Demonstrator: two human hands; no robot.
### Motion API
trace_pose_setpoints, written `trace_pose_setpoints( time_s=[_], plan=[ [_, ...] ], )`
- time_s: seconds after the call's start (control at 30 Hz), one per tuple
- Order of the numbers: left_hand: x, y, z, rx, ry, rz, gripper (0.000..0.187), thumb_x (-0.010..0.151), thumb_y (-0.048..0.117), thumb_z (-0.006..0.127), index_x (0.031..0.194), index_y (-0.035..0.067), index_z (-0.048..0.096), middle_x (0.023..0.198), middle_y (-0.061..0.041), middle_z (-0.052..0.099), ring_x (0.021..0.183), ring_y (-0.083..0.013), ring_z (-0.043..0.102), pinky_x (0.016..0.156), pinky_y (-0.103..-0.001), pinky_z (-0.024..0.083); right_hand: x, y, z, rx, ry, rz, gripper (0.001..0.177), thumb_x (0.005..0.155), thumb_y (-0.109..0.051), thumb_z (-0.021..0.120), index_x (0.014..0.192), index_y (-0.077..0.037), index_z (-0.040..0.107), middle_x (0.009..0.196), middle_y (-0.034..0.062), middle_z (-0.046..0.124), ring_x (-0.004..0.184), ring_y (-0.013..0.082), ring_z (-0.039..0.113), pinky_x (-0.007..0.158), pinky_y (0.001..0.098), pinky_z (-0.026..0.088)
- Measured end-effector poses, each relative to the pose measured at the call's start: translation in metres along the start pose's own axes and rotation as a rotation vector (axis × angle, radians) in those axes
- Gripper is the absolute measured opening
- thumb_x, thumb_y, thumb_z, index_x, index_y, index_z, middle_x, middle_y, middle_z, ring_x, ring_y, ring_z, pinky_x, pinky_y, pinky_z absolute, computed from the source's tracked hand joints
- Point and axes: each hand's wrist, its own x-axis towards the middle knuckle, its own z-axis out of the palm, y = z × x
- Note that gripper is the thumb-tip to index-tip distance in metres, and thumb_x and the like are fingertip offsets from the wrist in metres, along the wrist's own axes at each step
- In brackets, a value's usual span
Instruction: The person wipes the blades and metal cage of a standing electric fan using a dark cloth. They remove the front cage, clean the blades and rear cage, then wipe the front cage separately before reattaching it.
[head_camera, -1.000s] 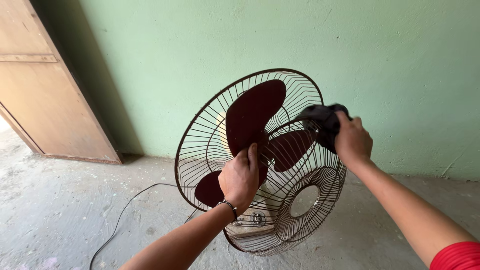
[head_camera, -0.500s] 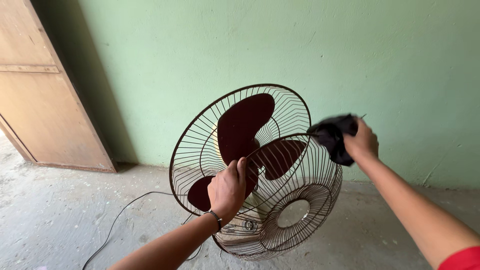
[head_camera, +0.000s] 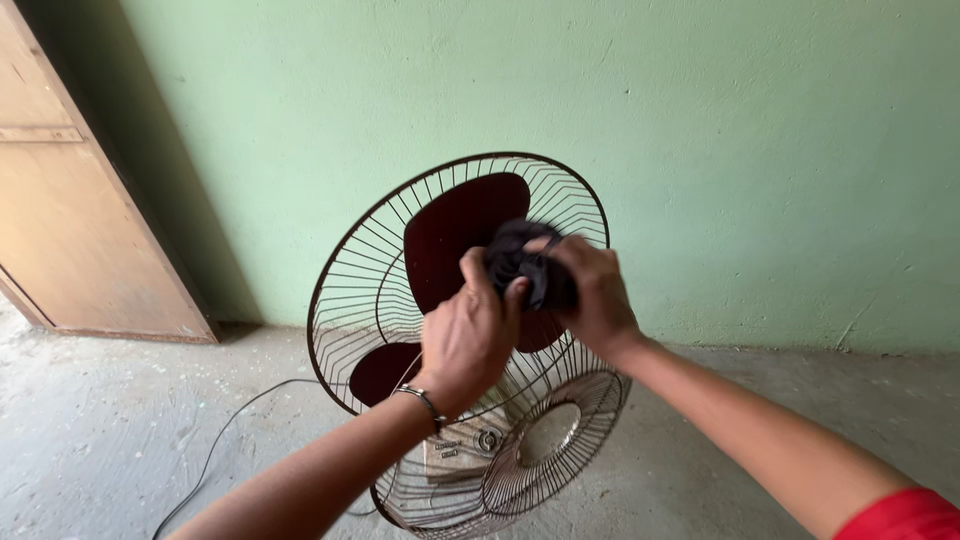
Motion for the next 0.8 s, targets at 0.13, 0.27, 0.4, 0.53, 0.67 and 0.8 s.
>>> trace_pose_setpoints(
  time_s=[0.13, 0.27, 0.4, 0.53, 0.67, 0.8],
  plan=[
    [-0.005, -0.026, -0.007, 0.091, 0.023, -0.065, 0.055, 0.099, 0.05, 0.048, 0.122, 0.0, 0.049, 0.065, -0.017, 0.071, 0.053, -0.0299, 0.066, 0.048, -0.044, 0.048, -0.025, 0.069, 0.013, 0.039, 0.123, 0.248, 0.055, 0.073, 0.001, 0.071, 0.126, -0.011, 0.064, 0.12, 0.0126, 0.07, 0.113, 0.035, 0.069, 0.095, 0.0449, 0.056],
    [-0.012, -0.064, -0.015, 0.165, 0.015, -0.081, 0.049, 0.105, 0.051, 0.042, 0.086, 0.008, 0.058, 0.066, -0.01, 0.067, 0.05, -0.0241, 0.063, 0.047, -0.04, 0.048, -0.1, 0.148, 0.014, -0.134, -0.371, 0.684, 0.034, 0.094, -0.02, 0.065, 0.123, -0.004, 0.06, 0.108, 0.0164, 0.072, 0.096, 0.034, 0.072, 0.084, 0.0444, 0.057],
    [-0.026, -0.088, -0.023, 0.189, 0.018, -0.099, 0.049, 0.106, 0.048, 0.04, 0.079, 0.009, 0.053, 0.063, -0.008, 0.062, 0.048, -0.0232, 0.057, 0.047, -0.04, 0.045, -0.179, 0.198, -0.002, -0.383, -1.06, 0.714, 0.045, 0.089, -0.015, 0.061, 0.133, -0.015, 0.06, 0.118, 0.0107, 0.07, 0.106, 0.0278, 0.069, 0.091, 0.0418, 0.056],
    [-0.032, -0.095, -0.026, 0.11, 0.114, 0.015, 0.045, 0.104, 0.045, 0.042, 0.077, 0.01, 0.05, 0.062, -0.005, 0.06, 0.045, -0.0189, 0.052, 0.043, -0.04, 0.042, -0.175, 0.196, -0.001, -0.051, -0.67, 0.779, 0.066, 0.078, 0.001, 0.058, 0.142, -0.013, 0.051, 0.132, 0.0116, 0.06, 0.115, 0.0264, 0.058, 0.094, 0.0419, 0.049],
    [-0.028, -0.092, -0.027, 0.156, 0.011, 0.004, 0.044, 0.107, 0.044, 0.038, 0.08, 0.012, 0.051, 0.061, -0.005, 0.059, 0.048, -0.0202, 0.054, 0.045, -0.039, 0.044, -0.118, 0.141, 0.008, 0.425, -0.293, 1.241, 0.069, 0.085, 0.009, 0.039, 0.148, -0.016, 0.051, 0.114, 0.0181, 0.07, 0.09, 0.0263, 0.066, 0.082, 0.043, 0.052],
    [-0.025, -0.077, -0.032, 0.246, -0.014, 0.172, 0.044, 0.108, 0.044, 0.037, 0.083, 0.012, 0.053, 0.06, -0.005, 0.059, 0.054, -0.0209, 0.055, 0.046, -0.036, 0.043, -0.07, 0.08, -0.002, 0.529, -0.128, 1.003, 0.064, 0.082, 0.011, 0.039, 0.14, -0.011, 0.056, 0.108, 0.014, 0.067, 0.078, 0.0174, 0.062, 0.071, 0.035, 0.051]
  ],
)
